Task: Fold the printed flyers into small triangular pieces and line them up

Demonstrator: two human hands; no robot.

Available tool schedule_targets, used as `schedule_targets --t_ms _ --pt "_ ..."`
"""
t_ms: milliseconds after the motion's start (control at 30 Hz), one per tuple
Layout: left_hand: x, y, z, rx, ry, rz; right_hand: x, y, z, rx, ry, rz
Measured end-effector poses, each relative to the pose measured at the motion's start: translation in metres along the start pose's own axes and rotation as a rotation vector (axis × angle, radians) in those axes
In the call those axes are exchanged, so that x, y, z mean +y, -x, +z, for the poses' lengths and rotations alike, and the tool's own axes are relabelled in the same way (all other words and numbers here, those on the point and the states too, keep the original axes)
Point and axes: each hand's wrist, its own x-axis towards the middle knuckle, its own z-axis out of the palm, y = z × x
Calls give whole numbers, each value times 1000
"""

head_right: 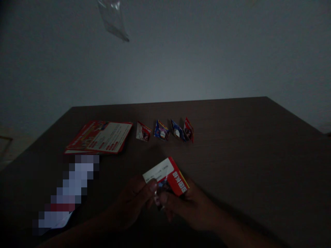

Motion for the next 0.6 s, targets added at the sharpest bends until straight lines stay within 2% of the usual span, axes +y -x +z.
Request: schedule_targets --t_ms 100,267,433,600 --pt "0 0 0 -30 13 -21 0 1 -1 -11 8 17" --pt "-1 1 -1 40 -18 -67 -1 3 -2 -35 16 51" --pt "0 0 -2 -46 13 -45 -7 2 -1 -23 44 88" --pt "6 -1 -3 -10 -2 -30 -6 4 -3 -9 54 82"
